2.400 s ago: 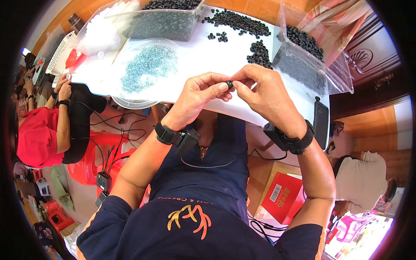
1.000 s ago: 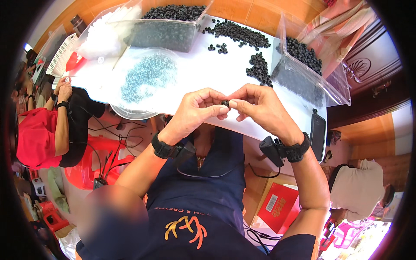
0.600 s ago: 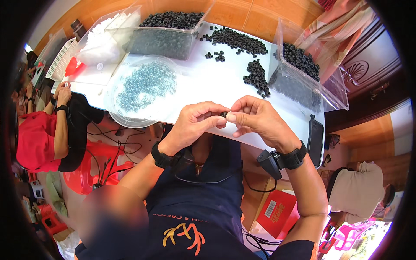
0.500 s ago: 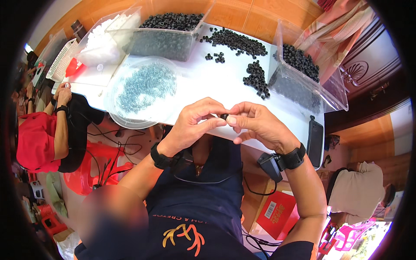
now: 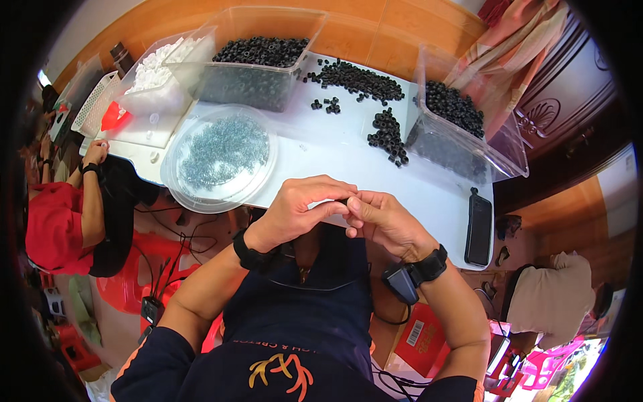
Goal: Manual assembly of small black plastic shoe components at a workstation.
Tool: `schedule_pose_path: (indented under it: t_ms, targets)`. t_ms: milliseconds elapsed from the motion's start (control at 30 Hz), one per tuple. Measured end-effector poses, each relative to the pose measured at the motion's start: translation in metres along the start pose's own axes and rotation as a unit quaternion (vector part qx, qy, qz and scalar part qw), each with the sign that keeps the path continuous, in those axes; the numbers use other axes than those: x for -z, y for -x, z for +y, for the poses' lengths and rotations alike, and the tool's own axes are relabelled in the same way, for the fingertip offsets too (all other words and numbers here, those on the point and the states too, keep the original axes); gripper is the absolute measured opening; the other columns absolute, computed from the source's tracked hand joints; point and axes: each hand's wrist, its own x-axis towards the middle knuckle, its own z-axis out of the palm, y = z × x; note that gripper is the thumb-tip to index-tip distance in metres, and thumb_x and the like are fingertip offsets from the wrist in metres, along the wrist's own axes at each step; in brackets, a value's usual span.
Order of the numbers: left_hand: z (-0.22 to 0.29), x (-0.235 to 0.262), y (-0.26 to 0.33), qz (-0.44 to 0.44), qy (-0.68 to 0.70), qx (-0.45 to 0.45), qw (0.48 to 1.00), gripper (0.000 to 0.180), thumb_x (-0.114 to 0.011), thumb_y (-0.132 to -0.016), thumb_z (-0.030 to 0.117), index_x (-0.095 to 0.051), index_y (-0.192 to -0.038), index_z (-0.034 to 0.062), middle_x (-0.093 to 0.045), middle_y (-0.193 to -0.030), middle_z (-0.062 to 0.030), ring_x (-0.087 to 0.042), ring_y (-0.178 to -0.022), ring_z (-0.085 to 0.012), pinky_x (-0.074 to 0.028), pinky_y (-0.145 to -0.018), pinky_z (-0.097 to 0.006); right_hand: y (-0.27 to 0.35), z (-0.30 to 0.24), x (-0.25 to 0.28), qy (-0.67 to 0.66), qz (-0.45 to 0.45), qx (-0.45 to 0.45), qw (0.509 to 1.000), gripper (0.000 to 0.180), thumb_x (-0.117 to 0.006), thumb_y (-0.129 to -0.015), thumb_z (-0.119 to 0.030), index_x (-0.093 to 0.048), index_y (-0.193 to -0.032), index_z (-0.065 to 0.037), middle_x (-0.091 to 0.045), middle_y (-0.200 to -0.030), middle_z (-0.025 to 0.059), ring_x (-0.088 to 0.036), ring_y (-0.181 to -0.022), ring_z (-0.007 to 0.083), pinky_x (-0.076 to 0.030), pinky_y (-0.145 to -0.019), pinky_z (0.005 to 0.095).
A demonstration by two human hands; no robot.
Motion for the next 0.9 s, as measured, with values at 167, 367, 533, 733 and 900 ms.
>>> schedule_pose_path:
  t_ms: [167,367,533,733,900]
  targets:
    - [-0.005,-0.005,-0.001,0.006,0.007,0.026,1.000,0.021,-0.068,-0.084,0.002,-0.071,-0.106,0.0018,-0.071,-0.107,-0.0139,-0.069,-0.096,-0.0242,-0.054,-0.083,-0.032,-0.005,0.009,0.005,-0.047,0.005,0.021,0.999,0.031,-0.062,-0.097,-0.032,-0.065,-0.105,-0.003,-0.057,-0.086,-0.0032,-0.050,-0.075,0.0058,-0.051,-0.078,0.0295]
    - [-0.009,-0.007,0.002,0.015,0.097,0.086,0.991,0.025,-0.067,-0.087,0.003,-0.069,-0.112,0.0010,-0.069,-0.113,-0.0129,-0.066,-0.102,-0.0206,-0.052,-0.090,-0.030,-0.007,0.003,0.008,-0.068,-0.023,0.003,0.997,0.032,-0.063,-0.096,-0.034,-0.064,-0.106,-0.003,-0.058,-0.089,-0.0034,-0.051,-0.076,0.0057,-0.051,-0.080,0.0308]
    - [-0.013,-0.008,0.004,0.026,0.143,0.094,0.985,0.025,-0.065,-0.088,0.004,-0.067,-0.113,0.0002,-0.069,-0.108,-0.0115,-0.067,-0.098,-0.0192,-0.051,-0.089,-0.029,-0.013,0.006,0.015,-0.064,-0.037,0.017,0.997,0.030,-0.063,-0.096,-0.034,-0.064,-0.101,-0.005,-0.058,-0.088,-0.0029,-0.050,-0.075,0.0058,-0.051,-0.080,0.0304]
    - [-0.003,-0.006,0.004,0.040,0.046,0.049,0.997,0.026,-0.066,-0.088,0.003,-0.068,-0.114,-0.0005,-0.069,-0.112,-0.0133,-0.067,-0.098,-0.0203,-0.052,-0.088,-0.030,-0.013,0.007,0.001,-0.072,-0.027,0.050,0.996,0.028,-0.063,-0.096,-0.034,-0.063,-0.097,-0.006,-0.055,-0.083,-0.0039,-0.049,-0.072,0.0060,-0.050,-0.080,0.0303]
    - [-0.015,0.001,-0.002,0.022,0.029,0.064,0.997,0.025,-0.063,-0.090,0.004,-0.068,-0.114,-0.0010,-0.070,-0.109,-0.0123,-0.066,-0.098,-0.0198,-0.051,-0.086,-0.030,-0.022,0.003,0.007,-0.089,-0.012,0.021,0.996,0.029,-0.060,-0.098,-0.034,-0.063,-0.099,-0.005,-0.055,-0.083,-0.0039,-0.051,-0.073,0.0061,-0.052,-0.080,0.0305]
